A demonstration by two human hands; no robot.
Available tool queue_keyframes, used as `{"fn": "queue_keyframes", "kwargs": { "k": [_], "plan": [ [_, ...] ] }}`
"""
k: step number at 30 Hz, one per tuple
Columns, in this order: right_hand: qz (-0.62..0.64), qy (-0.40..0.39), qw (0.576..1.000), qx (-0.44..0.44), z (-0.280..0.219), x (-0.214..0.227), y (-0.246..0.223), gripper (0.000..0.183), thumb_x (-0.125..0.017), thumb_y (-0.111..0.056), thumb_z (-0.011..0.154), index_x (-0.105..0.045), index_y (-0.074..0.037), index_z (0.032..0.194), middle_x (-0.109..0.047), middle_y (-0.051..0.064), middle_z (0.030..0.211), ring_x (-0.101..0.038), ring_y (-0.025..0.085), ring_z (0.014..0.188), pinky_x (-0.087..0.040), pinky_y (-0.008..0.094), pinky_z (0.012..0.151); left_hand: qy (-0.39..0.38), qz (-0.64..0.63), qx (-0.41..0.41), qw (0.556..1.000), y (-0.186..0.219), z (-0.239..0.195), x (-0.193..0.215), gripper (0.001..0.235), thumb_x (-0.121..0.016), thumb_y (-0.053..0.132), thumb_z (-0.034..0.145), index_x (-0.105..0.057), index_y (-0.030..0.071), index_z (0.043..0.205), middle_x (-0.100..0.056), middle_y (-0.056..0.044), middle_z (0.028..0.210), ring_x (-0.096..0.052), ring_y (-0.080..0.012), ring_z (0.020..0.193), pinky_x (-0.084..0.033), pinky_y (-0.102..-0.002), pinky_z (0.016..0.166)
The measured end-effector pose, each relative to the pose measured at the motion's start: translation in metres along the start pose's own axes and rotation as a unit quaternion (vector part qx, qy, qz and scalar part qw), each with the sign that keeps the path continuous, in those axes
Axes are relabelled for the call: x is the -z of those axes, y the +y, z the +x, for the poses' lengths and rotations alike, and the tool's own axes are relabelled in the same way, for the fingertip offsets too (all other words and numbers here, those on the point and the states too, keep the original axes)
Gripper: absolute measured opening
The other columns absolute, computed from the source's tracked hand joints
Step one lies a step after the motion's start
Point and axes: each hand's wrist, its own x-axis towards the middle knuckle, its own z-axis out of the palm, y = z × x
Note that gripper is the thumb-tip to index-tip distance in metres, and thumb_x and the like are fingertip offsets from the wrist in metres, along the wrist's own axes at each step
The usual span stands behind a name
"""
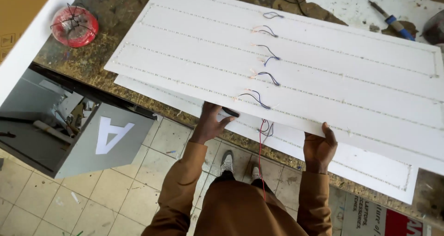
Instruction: Cutting, stripping, and arranging electrical wires to connect LED strips on a sign backing board.
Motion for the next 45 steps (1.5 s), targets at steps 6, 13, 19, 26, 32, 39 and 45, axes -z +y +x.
{"fn": "queue_keyframes", "kwargs": {
  "k": [6, 13, 19, 26, 32, 39, 45],
  "plan": [
    [-0.038, 0.006, 0.998, 0.04, -0.002, -0.002, 0.01, 0.041, -0.073, -0.017, 0.105, -0.071, -0.006, 0.145, -0.081, 0.018, 0.141, -0.081, 0.038, 0.13, -0.065, 0.061, 0.119, -0.109, 0.205, -0.078, 0.969, -0.1, 0.007, -0.008, 0.053, -0.079, 0.036, 0.107, -0.073, 0.003, 0.148, -0.07, -0.028, 0.152, -0.057, -0.0527, 0.147, -0.033, -0.075, 0.125],
    [-0.072, 0.013, 0.996, 0.056, 0.006, 0.039, 0.036, 0.04, -0.074, -0.015, 0.109, -0.068, -0.008, 0.148, -0.078, 0.02, 0.141, -0.081, 0.041, 0.125, -0.069, 0.06, 0.113, -0.088, 0.18, -0.11, 0.974, -0.031, 0.008, 0.016, 0.043, -0.07, 0.041, 0.115, -0.081, 0.005, 0.136, -0.079, -0.025, 0.124, -0.074, -0.0485, 0.122, -0.051, -0.066, 0.117],
    [-0.095, 0.038, 0.992, 0.072, -0.003, 0.04, 0.054, 0.041, -0.081, -0.014, 0.109, -0.062, -0.002, 0.142, -0.079, 0.019, 0.132, -0.084, 0.039, 0.116, -0.073, 0.06, 0.101, -0.097, 0.098, -0.014, 0.99, 0.059, 0.011, 0.058, 0.058, -0.073, 0.052, 0.113, -0.078, 0.0, 0.139, -0.077, -0.029, 0.112, -0.08, -0.0421, 0.092, -0.07, -0.052, 0.071],
    [-0.165, 0.067, 0.982, 0.07, -0.072, -0.058, 0.037, 0.068, -0.089, -0.026, 0.107, -0.043, 0.0, 0.149, -0.068, 0.023, 0.134, -0.079, 0.041, 0.114, -0.073, 0.063, 0.104, -0.176, -0.111, 0.095, 0.974, 0.096, -0.019, 0.08, 0.052, -0.07, 0.046, 0.115, -0.081, -0.001, 0.134, -0.081, -0.025, 0.096, -0.079, -0.0313, 0.073, -0.064, -0.044, 0.061],
    [-0.192, 0.068, 0.979, -0.009, -0.069, -0.021, 0.044, 0.055, -0.086, -0.026, 0.107, -0.06, 0.013, 0.137, -0.068, 0.025, 0.112, -0.081, 0.038, 0.09, -0.077, 0.052, 0.09, -0.129, -0.197, 0.111, 0.965, 0.137, -0.022, 0.087, 0.057, -0.074, 0.044, 0.111, -0.076, -0.006, 0.138, -0.079, -0.027, 0.093, -0.078, -0.0299, 0.076, -0.059, -0.04, 0.062],
    [-0.249, -0.031, 0.954, -0.164, -0.09, -0.015, 0.021, 0.044, -0.07, -0.028, 0.115, -0.075, 0.014, 0.12, -0.082, 0.035, 0.113, -0.086, 0.04, 0.095, -0.073, 0.05, 0.081, 0.025, -0.249, 0.161, 0.955, 0.119, 0.004, 0.05, 0.052, -0.071, 0.047, 0.115, -0.075, 0.004, 0.142, -0.08, -0.021, 0.08, -0.071, -0.0179, 0.063, -0.054, -0.029, 0.055],
    [-0.436, -0.132, 0.877, -0.152, -0.133, -0.07, -0.009, 0.046, -0.07, -0.028, 0.114, -0.083, 0.015, 0.114, -0.083, 0.031, 0.099, -0.085, 0.035, 0.085, -0.073, 0.049, 0.079, 0.024, -0.283, 0.16, 0.945, 0.099, 0.019, 0.031, 0.055, -0.065, 0.047, 0.12, -0.07, 0.0, 0.149, -0.08, -0.031, 0.118, -0.081, -0.026, 0.089, -0.067, -0.036, 0.07]
  ]
}}
